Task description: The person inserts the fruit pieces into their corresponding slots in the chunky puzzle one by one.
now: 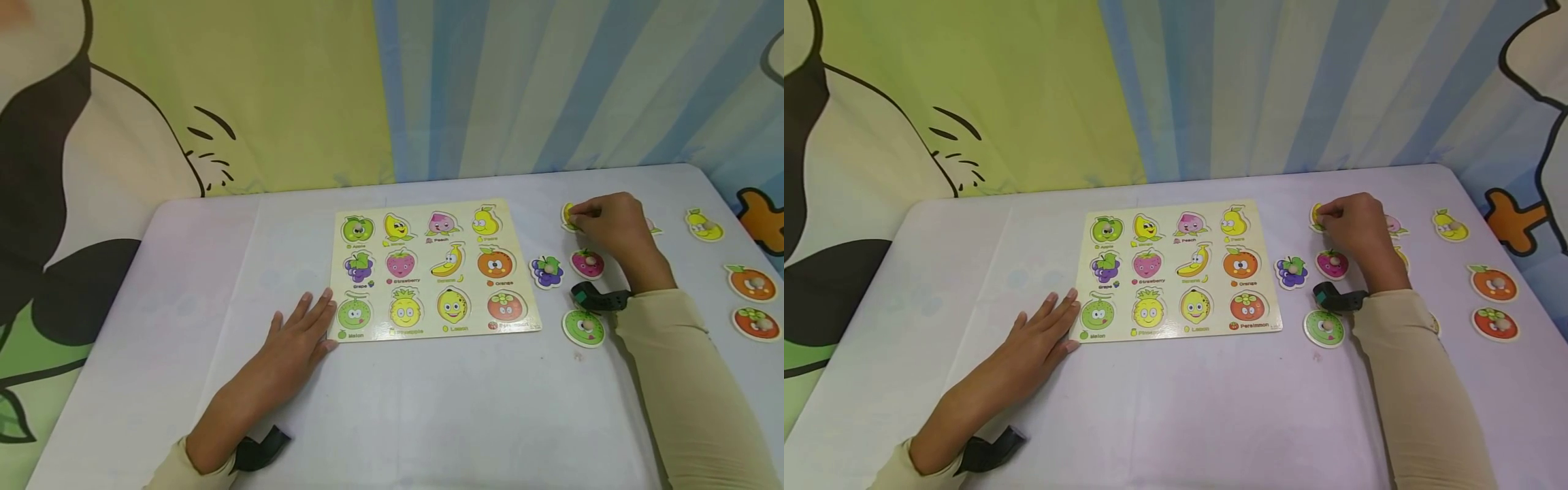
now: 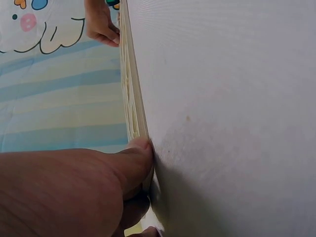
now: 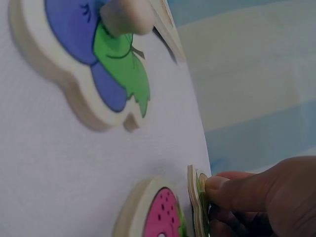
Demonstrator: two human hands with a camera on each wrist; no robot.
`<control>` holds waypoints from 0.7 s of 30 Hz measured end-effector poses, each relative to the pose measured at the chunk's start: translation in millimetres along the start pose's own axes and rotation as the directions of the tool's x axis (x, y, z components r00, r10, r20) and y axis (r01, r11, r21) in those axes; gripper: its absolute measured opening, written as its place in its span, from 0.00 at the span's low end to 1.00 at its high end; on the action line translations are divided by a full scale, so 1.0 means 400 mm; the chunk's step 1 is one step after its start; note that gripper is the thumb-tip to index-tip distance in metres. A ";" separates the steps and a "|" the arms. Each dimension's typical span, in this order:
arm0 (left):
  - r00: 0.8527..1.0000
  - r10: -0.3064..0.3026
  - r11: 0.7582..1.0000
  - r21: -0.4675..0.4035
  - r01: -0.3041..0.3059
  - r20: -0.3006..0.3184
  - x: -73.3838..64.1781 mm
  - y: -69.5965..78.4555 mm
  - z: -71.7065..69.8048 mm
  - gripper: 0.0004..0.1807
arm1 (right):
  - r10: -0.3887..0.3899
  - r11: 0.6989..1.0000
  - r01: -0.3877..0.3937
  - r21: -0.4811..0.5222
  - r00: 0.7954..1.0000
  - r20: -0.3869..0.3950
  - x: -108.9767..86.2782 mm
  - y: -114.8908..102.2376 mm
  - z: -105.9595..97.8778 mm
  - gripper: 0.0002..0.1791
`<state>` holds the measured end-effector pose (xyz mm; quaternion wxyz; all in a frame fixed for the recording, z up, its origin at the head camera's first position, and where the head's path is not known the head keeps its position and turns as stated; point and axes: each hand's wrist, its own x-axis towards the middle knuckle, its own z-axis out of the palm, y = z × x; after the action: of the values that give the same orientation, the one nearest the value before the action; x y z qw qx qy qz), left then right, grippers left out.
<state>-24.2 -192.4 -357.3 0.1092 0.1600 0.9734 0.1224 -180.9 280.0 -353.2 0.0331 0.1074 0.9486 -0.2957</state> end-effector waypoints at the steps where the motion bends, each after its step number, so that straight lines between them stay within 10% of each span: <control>1: 1.000 -0.001 1.000 0.000 0.001 -0.001 0.000 0.000 0.000 0.35 | -0.004 1.000 0.004 -0.003 1.000 -0.004 0.000 -0.001 -0.001 0.17; 21: 1.000 -0.004 1.000 -0.002 0.004 0.009 -0.003 -0.002 0.000 0.36 | -0.153 0.988 0.155 0.029 0.986 -0.073 -0.018 -0.083 -0.012 0.13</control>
<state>-23.4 -193.5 -357.4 0.1141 0.1585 0.9730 0.1227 -181.5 254.6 -329.9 -0.0251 0.0448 0.9495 -0.3096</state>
